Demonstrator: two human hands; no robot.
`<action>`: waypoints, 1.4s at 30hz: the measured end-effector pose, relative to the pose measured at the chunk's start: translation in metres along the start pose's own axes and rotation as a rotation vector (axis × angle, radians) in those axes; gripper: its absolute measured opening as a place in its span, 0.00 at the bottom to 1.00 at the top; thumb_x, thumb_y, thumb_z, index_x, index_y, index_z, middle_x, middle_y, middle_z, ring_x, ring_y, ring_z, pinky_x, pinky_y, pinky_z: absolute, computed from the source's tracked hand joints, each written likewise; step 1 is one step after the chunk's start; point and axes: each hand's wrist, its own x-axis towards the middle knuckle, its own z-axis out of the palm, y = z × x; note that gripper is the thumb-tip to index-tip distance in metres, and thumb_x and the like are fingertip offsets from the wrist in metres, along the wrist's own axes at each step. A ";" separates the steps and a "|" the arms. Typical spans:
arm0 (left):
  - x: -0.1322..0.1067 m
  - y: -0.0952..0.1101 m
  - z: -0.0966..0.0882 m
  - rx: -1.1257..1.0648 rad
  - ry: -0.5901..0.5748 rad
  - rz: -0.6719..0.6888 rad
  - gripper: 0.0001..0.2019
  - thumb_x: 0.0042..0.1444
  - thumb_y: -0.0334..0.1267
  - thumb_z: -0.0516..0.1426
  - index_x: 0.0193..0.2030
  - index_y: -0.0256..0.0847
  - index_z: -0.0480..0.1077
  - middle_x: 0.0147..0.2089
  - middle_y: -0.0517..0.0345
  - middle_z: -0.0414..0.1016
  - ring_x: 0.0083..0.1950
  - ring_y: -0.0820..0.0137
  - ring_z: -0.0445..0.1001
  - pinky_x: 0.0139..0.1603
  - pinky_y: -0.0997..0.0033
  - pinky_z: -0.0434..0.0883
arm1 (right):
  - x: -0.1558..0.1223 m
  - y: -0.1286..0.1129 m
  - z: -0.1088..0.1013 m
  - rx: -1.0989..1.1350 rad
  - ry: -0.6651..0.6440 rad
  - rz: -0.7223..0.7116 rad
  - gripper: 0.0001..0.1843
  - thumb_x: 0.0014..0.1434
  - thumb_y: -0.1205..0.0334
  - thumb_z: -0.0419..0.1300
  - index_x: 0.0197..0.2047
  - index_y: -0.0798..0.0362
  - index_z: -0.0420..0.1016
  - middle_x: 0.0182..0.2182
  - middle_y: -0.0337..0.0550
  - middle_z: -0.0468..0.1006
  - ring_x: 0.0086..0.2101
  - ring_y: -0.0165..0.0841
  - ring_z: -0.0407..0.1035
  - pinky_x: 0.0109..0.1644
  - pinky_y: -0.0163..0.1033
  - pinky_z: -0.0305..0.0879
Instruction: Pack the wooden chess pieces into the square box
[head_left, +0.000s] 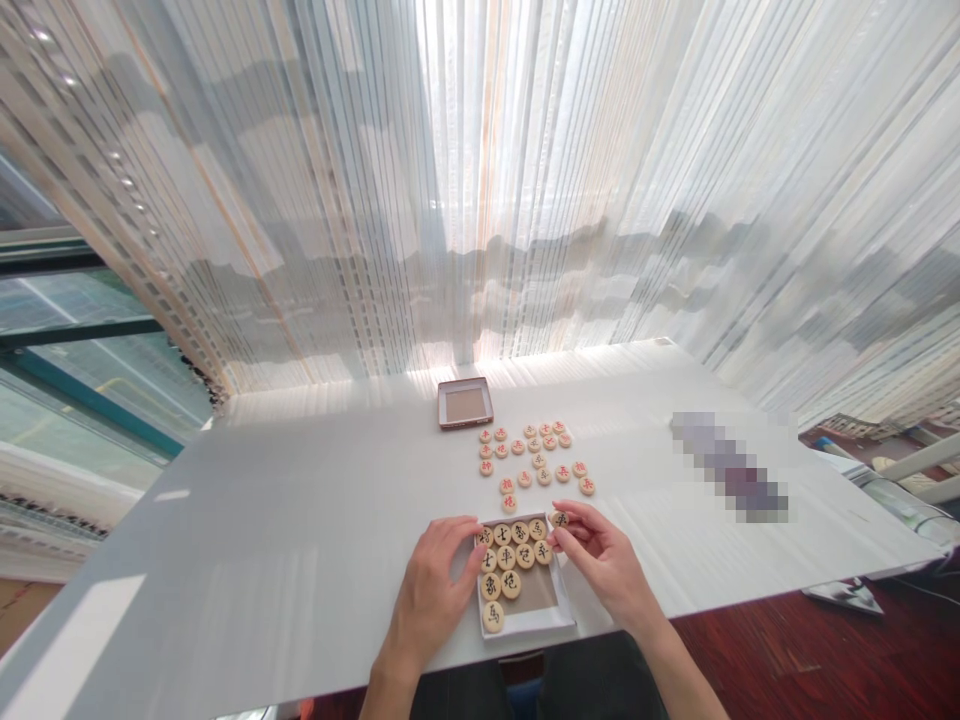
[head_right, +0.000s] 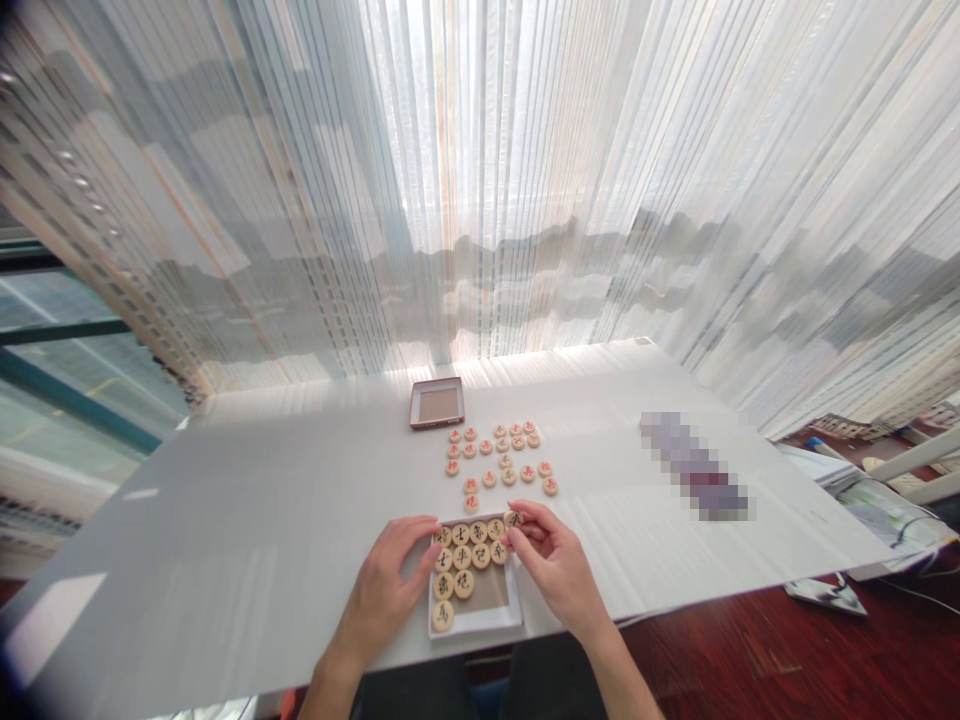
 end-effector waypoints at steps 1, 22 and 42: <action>0.000 0.000 0.000 0.001 0.000 0.003 0.10 0.67 0.41 0.54 0.50 0.48 0.75 0.53 0.53 0.77 0.57 0.60 0.74 0.59 0.54 0.75 | 0.000 -0.001 0.000 0.007 0.002 -0.002 0.21 0.57 0.51 0.69 0.50 0.51 0.78 0.33 0.44 0.83 0.35 0.38 0.80 0.44 0.44 0.77; -0.003 -0.004 0.005 0.098 0.005 0.087 0.10 0.68 0.38 0.53 0.52 0.46 0.72 0.53 0.53 0.77 0.56 0.60 0.73 0.57 0.52 0.72 | 0.000 0.007 -0.001 -0.142 -0.066 -0.061 0.17 0.60 0.51 0.66 0.49 0.50 0.76 0.37 0.43 0.78 0.39 0.36 0.75 0.45 0.39 0.74; -0.003 -0.006 0.005 0.128 0.010 0.100 0.09 0.67 0.37 0.54 0.52 0.46 0.71 0.53 0.55 0.77 0.56 0.61 0.73 0.57 0.54 0.72 | -0.023 -0.019 0.011 -0.621 -0.240 -0.260 0.06 0.66 0.58 0.62 0.42 0.47 0.79 0.37 0.41 0.79 0.42 0.37 0.71 0.46 0.39 0.71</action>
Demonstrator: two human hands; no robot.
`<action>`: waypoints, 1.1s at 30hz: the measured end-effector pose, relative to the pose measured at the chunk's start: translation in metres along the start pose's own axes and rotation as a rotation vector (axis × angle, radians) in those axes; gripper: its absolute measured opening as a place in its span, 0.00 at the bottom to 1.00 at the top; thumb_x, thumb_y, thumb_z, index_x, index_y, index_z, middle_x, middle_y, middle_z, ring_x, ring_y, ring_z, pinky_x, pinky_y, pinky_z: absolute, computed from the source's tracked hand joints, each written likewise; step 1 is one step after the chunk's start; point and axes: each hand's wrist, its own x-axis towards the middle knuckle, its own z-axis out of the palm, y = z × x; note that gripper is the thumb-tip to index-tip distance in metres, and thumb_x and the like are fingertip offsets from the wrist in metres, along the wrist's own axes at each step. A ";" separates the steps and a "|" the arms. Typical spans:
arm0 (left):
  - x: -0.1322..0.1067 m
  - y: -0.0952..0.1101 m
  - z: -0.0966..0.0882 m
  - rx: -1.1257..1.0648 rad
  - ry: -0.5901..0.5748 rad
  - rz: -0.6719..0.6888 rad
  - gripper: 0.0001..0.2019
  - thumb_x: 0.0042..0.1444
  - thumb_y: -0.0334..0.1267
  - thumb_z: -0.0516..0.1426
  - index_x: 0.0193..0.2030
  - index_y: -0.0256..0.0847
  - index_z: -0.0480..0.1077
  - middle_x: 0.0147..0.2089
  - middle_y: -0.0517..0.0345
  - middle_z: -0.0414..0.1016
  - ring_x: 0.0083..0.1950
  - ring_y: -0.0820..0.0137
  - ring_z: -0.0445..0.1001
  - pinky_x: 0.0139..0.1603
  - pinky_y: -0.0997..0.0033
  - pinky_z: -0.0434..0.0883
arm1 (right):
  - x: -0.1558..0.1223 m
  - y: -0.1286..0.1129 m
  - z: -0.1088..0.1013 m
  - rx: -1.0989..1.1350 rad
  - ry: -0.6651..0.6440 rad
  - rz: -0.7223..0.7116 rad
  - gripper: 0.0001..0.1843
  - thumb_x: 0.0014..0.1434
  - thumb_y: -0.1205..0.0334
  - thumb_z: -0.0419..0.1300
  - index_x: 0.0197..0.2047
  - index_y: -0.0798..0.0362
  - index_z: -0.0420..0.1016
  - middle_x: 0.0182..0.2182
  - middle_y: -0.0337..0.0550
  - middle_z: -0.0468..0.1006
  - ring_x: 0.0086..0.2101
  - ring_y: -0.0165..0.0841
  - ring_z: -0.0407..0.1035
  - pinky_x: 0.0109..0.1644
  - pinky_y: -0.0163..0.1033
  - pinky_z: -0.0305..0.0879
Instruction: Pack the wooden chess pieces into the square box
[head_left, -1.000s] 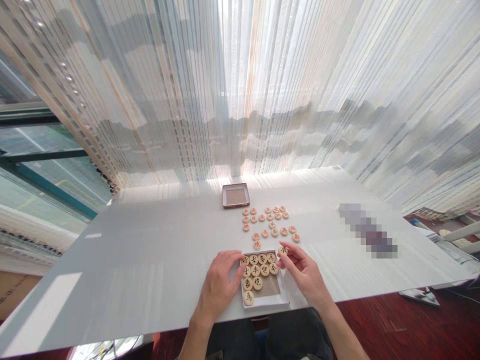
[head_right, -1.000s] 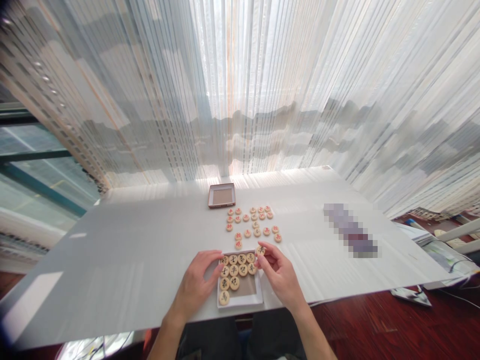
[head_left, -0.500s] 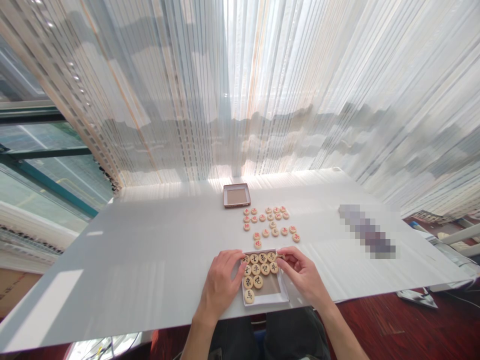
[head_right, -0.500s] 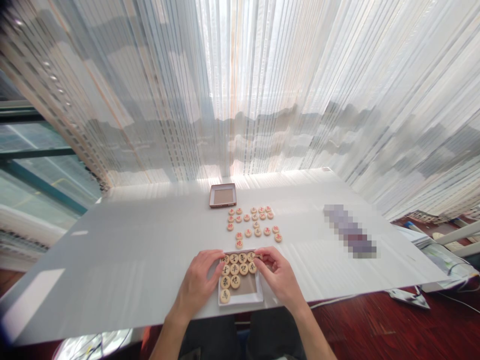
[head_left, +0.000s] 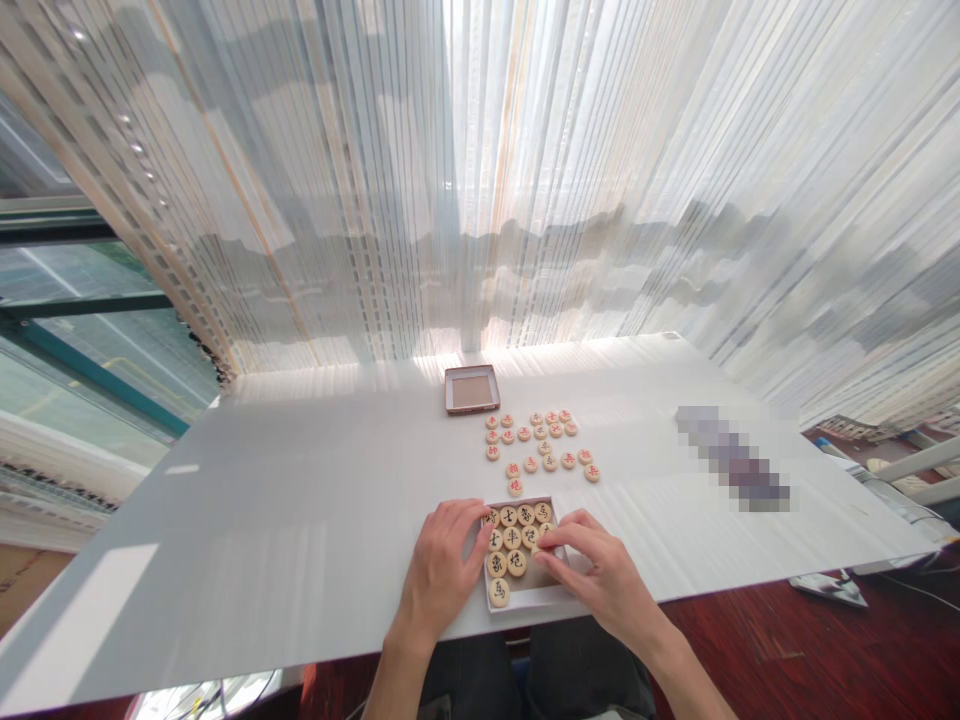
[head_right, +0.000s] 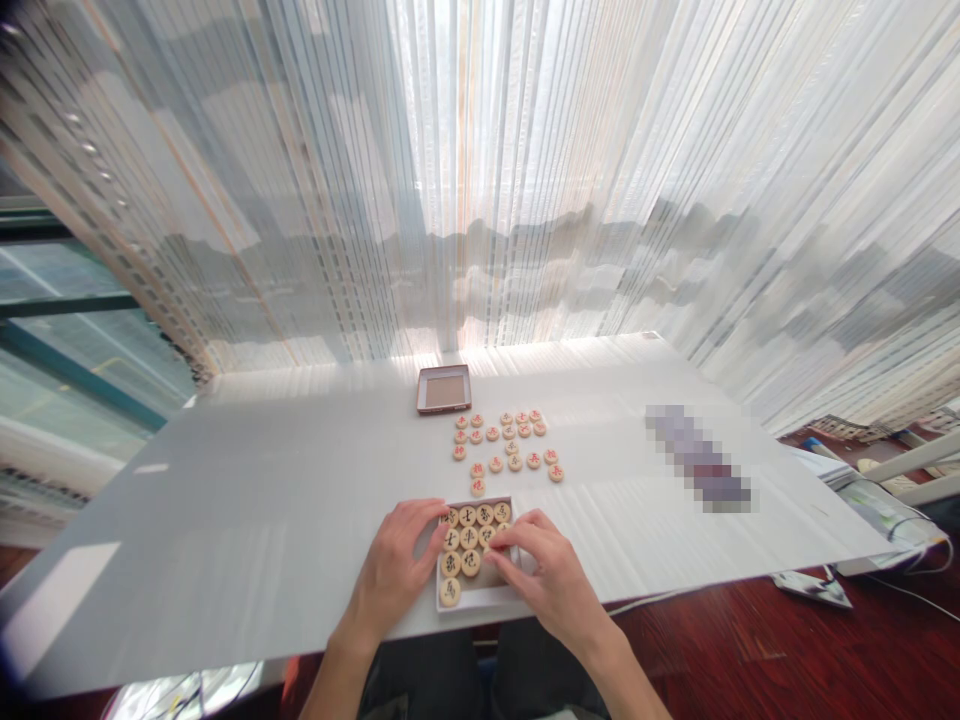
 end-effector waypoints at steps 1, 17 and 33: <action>0.000 0.000 0.000 0.002 0.002 0.000 0.09 0.67 0.37 0.54 0.52 0.46 0.71 0.53 0.55 0.77 0.56 0.61 0.73 0.57 0.54 0.72 | -0.002 -0.001 0.001 -0.024 -0.005 -0.013 0.05 0.66 0.58 0.61 0.42 0.47 0.79 0.37 0.42 0.79 0.43 0.37 0.71 0.47 0.40 0.72; 0.000 0.001 0.000 0.004 0.007 0.006 0.09 0.68 0.37 0.53 0.52 0.46 0.71 0.52 0.54 0.77 0.56 0.61 0.73 0.55 0.54 0.72 | -0.006 0.008 0.014 -0.304 0.097 -0.205 0.05 0.64 0.66 0.64 0.37 0.47 0.78 0.38 0.44 0.77 0.44 0.41 0.70 0.50 0.48 0.70; 0.001 0.003 -0.001 -0.022 0.008 0.002 0.09 0.68 0.37 0.52 0.52 0.46 0.71 0.52 0.52 0.77 0.55 0.60 0.73 0.55 0.52 0.73 | -0.003 -0.005 -0.004 -0.554 -0.084 -0.281 0.07 0.60 0.67 0.66 0.40 0.44 0.78 0.37 0.39 0.83 0.43 0.42 0.72 0.50 0.49 0.64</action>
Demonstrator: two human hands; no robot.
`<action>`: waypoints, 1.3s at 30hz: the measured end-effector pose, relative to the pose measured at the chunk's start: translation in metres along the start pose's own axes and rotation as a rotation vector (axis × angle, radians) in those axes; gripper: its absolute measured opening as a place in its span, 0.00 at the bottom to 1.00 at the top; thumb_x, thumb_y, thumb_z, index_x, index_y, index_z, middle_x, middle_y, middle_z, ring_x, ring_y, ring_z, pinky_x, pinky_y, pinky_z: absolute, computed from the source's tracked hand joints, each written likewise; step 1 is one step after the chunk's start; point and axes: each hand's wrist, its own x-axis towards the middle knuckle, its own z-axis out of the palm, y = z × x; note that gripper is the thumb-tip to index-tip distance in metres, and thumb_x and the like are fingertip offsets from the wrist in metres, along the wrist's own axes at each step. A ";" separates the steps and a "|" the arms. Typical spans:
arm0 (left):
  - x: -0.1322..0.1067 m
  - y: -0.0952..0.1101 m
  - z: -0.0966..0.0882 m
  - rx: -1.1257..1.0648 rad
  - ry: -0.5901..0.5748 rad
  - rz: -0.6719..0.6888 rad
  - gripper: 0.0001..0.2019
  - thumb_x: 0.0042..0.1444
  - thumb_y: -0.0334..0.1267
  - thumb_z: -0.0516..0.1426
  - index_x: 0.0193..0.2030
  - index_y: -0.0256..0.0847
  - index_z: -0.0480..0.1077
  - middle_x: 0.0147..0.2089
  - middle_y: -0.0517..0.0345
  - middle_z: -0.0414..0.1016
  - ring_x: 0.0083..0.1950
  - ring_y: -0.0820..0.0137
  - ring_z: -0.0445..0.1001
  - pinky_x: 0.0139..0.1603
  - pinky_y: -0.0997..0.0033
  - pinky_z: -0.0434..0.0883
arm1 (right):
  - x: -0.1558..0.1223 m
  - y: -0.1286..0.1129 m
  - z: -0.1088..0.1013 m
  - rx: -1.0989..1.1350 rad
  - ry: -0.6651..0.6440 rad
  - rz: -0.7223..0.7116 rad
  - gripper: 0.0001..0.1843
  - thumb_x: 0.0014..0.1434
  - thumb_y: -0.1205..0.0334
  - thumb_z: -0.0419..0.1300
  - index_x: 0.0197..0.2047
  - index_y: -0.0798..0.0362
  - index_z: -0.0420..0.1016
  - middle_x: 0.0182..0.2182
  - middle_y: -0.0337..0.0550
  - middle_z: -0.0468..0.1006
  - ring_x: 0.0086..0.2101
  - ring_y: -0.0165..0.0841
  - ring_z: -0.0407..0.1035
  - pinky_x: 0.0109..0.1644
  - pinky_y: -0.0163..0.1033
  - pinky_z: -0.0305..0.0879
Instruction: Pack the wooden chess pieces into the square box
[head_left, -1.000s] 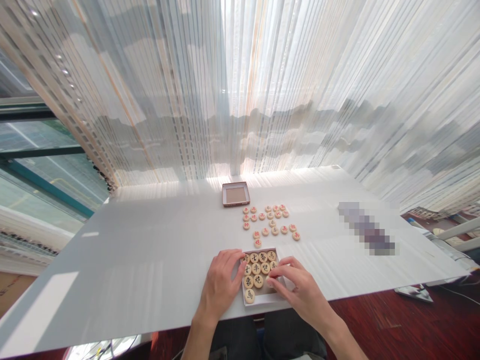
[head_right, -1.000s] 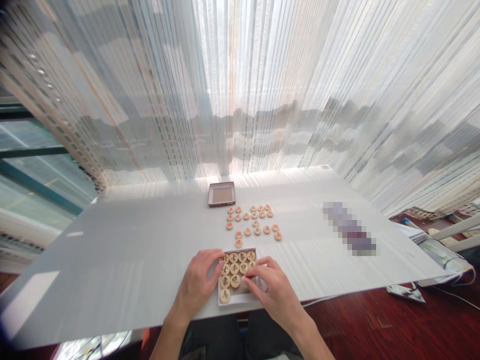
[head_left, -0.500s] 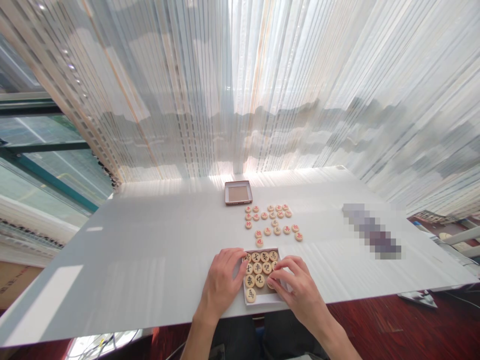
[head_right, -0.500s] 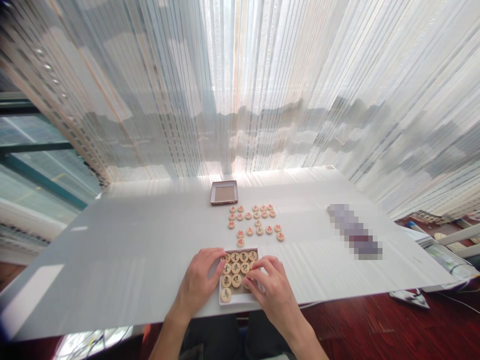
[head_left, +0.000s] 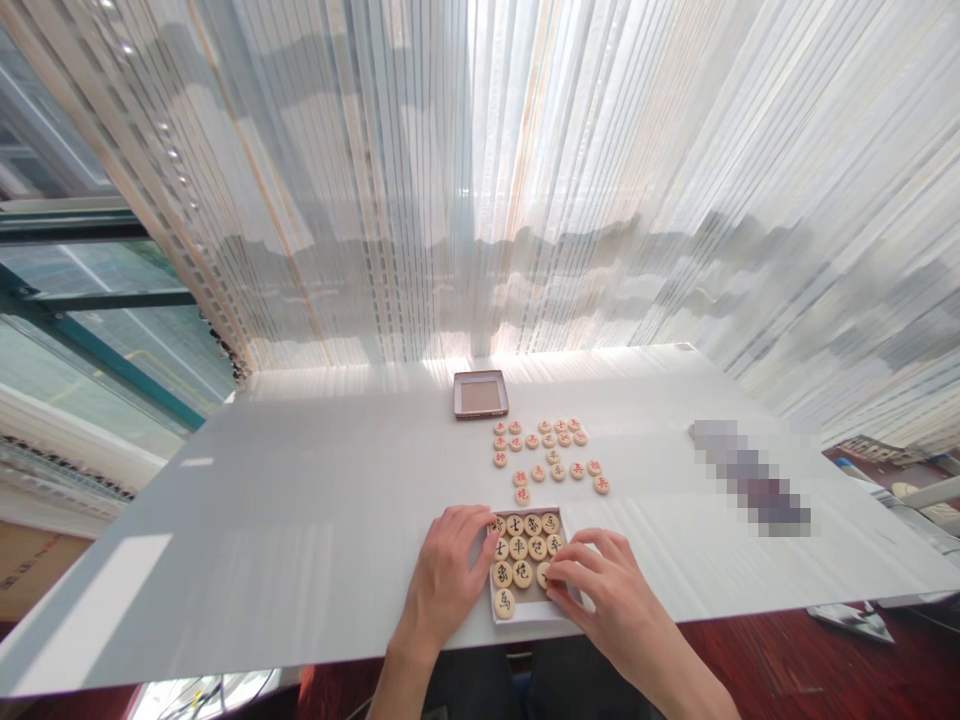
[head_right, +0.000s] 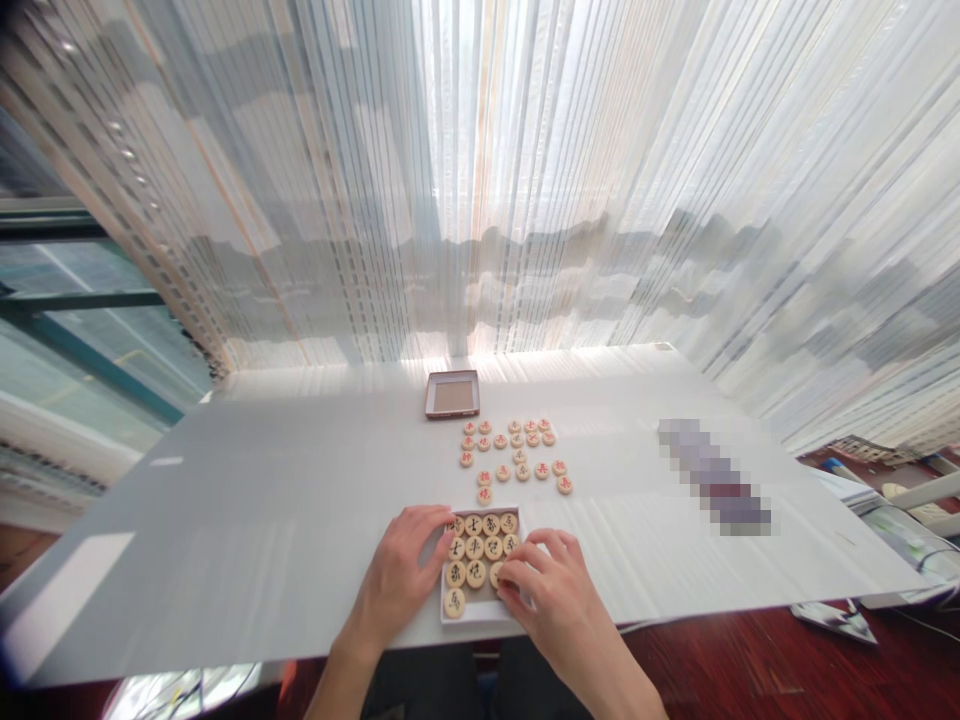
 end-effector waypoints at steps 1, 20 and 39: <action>0.000 0.000 0.000 0.000 0.000 -0.001 0.09 0.68 0.37 0.52 0.52 0.46 0.71 0.51 0.53 0.77 0.55 0.60 0.73 0.55 0.52 0.73 | 0.001 0.000 0.001 -0.008 -0.003 -0.005 0.07 0.61 0.67 0.66 0.39 0.44 0.78 0.37 0.39 0.83 0.43 0.42 0.72 0.50 0.49 0.63; -0.001 0.002 -0.002 -0.007 0.005 -0.013 0.09 0.68 0.37 0.53 0.51 0.47 0.72 0.52 0.54 0.78 0.55 0.60 0.74 0.55 0.53 0.73 | -0.001 0.001 -0.009 0.206 0.030 0.040 0.09 0.67 0.65 0.58 0.47 0.44 0.77 0.41 0.44 0.81 0.44 0.41 0.71 0.49 0.48 0.69; -0.002 0.000 -0.002 -0.016 -0.013 -0.035 0.10 0.69 0.39 0.52 0.52 0.47 0.72 0.54 0.52 0.76 0.57 0.59 0.73 0.57 0.50 0.73 | -0.019 0.048 0.006 0.367 0.238 0.354 0.13 0.69 0.53 0.55 0.47 0.47 0.78 0.45 0.46 0.81 0.46 0.41 0.76 0.51 0.44 0.75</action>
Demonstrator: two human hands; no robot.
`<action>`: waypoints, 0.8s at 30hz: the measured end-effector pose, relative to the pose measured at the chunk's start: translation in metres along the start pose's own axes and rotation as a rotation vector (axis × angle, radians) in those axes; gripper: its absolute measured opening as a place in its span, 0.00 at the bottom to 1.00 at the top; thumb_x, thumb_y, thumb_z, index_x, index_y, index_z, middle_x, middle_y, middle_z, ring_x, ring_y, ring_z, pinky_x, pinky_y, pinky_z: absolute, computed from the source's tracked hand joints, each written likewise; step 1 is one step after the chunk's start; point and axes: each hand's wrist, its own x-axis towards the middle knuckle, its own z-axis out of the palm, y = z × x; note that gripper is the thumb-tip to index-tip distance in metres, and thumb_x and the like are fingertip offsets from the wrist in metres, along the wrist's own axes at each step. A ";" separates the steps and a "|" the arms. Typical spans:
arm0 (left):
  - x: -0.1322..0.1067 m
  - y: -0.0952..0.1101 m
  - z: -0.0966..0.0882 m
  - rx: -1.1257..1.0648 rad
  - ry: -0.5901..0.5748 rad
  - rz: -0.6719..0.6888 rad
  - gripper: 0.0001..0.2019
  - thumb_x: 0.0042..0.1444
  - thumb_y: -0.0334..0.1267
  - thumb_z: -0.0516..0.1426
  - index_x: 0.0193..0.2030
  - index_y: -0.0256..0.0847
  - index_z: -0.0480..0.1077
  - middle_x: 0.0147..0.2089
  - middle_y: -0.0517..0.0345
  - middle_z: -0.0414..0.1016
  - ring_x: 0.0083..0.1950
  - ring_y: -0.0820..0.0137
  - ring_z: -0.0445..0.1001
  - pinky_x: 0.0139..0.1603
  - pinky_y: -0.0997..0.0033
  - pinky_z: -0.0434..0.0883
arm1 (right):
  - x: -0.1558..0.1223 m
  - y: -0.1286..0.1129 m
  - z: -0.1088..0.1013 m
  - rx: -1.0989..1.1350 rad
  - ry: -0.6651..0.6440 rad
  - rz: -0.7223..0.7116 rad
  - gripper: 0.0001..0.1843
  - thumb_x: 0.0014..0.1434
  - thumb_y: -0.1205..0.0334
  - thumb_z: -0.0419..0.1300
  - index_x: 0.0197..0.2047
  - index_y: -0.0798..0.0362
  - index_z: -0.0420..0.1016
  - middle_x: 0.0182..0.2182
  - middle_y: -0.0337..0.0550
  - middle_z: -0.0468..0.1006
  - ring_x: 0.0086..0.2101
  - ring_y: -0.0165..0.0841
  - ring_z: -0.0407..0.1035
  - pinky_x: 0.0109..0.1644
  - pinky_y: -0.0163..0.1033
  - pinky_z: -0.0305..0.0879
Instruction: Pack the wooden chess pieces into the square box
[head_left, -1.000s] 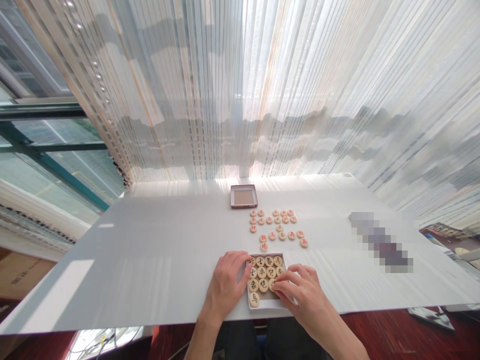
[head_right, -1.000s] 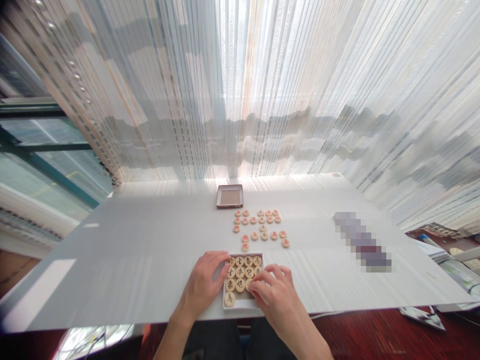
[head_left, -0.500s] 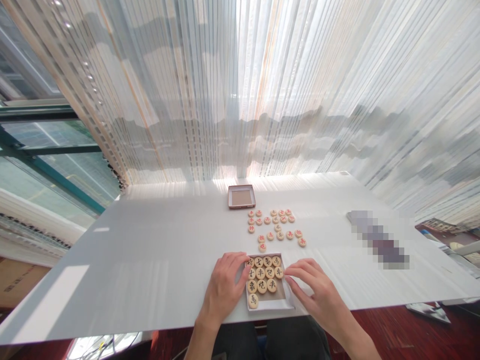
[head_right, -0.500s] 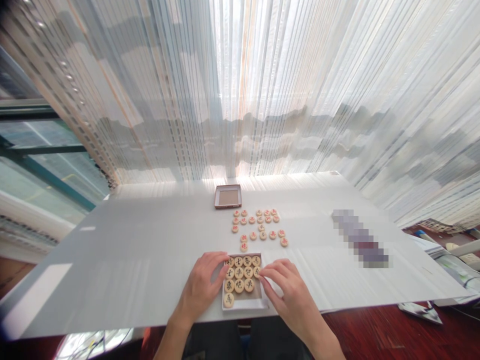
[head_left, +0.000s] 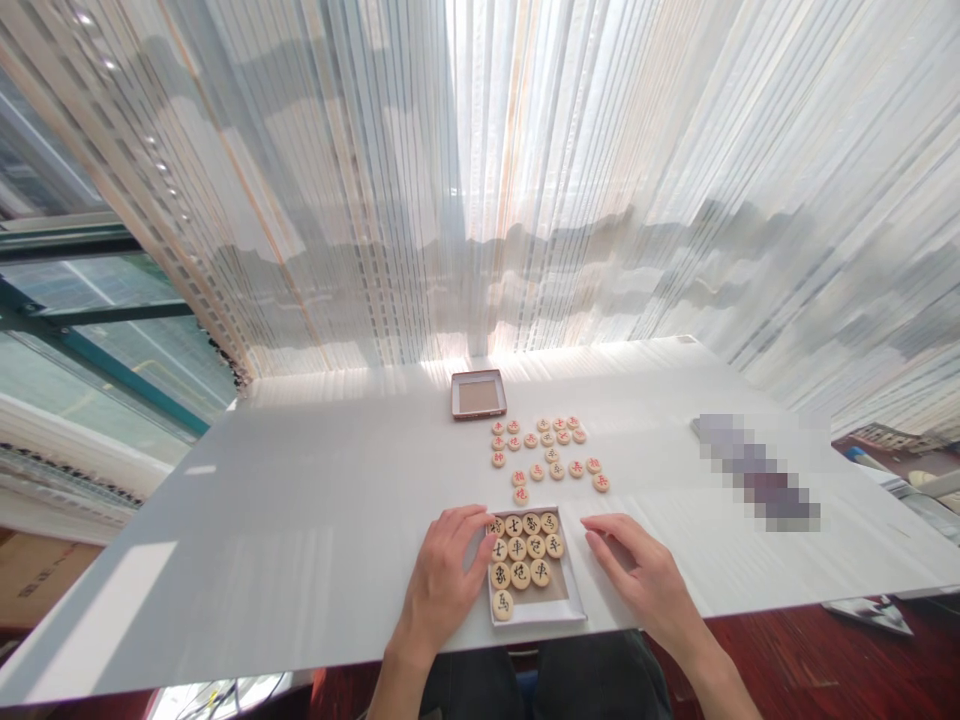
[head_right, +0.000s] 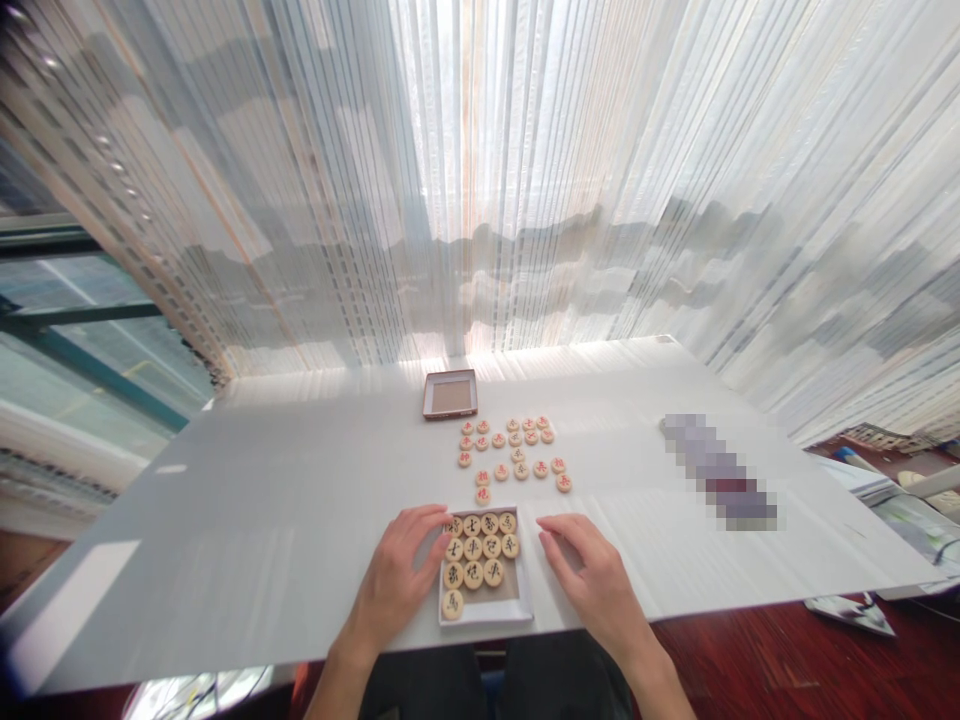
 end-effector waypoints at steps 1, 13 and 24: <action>0.000 0.000 0.000 -0.003 -0.003 -0.005 0.10 0.68 0.39 0.53 0.52 0.47 0.72 0.54 0.52 0.76 0.57 0.59 0.73 0.57 0.50 0.73 | 0.000 0.000 0.000 0.012 -0.005 0.018 0.13 0.69 0.52 0.55 0.46 0.47 0.78 0.45 0.46 0.81 0.46 0.41 0.76 0.51 0.44 0.75; 0.034 0.014 -0.022 -0.063 -0.072 0.075 0.10 0.67 0.38 0.55 0.53 0.49 0.73 0.55 0.56 0.76 0.59 0.63 0.72 0.61 0.56 0.72 | 0.000 -0.003 -0.003 0.096 -0.033 0.102 0.13 0.69 0.52 0.55 0.45 0.48 0.78 0.44 0.46 0.81 0.44 0.40 0.76 0.48 0.42 0.73; 0.194 0.015 0.018 0.214 -0.331 0.306 0.09 0.62 0.34 0.59 0.48 0.44 0.77 0.46 0.55 0.81 0.50 0.60 0.76 0.53 0.59 0.72 | -0.004 -0.009 -0.004 0.099 0.052 0.085 0.14 0.69 0.51 0.55 0.42 0.48 0.79 0.39 0.45 0.82 0.40 0.38 0.77 0.44 0.39 0.74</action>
